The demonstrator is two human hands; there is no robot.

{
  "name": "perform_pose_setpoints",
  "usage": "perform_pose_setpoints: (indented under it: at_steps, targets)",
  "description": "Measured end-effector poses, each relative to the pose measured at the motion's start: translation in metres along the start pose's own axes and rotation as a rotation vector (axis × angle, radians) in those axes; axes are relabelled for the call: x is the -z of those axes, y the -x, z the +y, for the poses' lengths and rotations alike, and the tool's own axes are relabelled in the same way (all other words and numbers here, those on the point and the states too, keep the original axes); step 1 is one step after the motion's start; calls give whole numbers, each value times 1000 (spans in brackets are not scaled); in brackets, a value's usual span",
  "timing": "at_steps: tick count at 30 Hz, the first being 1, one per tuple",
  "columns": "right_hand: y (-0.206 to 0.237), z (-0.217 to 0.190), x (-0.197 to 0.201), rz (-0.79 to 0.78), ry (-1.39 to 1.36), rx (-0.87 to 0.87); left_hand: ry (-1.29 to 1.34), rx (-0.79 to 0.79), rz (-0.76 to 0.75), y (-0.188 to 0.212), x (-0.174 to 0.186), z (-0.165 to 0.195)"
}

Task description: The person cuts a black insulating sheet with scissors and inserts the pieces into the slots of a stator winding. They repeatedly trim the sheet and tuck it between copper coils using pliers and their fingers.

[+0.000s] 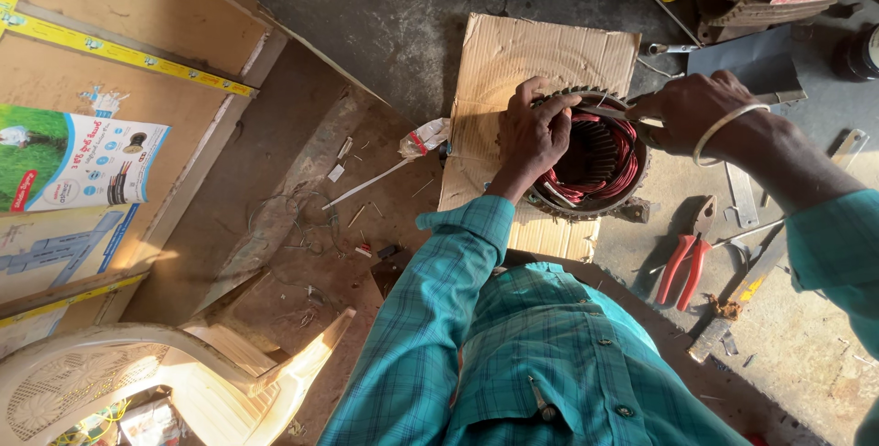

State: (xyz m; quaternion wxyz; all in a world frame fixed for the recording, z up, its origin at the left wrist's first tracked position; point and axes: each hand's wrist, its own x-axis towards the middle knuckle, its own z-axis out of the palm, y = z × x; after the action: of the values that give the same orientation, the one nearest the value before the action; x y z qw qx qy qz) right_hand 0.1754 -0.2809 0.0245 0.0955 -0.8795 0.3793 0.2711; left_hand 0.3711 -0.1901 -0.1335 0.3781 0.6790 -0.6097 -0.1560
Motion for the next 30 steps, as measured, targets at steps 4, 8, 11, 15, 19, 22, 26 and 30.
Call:
perform_pose_setpoints:
  at_steps: [4,8,11,15,19,22,26,30]
  targets:
    - [-9,-11,7,-20,39,-3,36,-15,38,0,-1,0]
    - [-24,-10,10,-125,47,-12,27,-24,56,0,-3,-1]
    - [-34,-3,8,-169,24,-6,13,-6,35,1,-1,-1]
    - [-29,18,-10,-151,-30,-42,35,15,19,0,4,1]
    - [7,55,-69,111,-271,-27,65,67,8,-1,9,4]
    - [53,84,-138,649,-1068,-182,98,83,-4,0,9,4]
    - [104,82,-233,1192,-2107,-857,92,4,58,1,8,6]
    - [158,31,-303,1199,-2458,-862,69,-81,136,2,9,11]
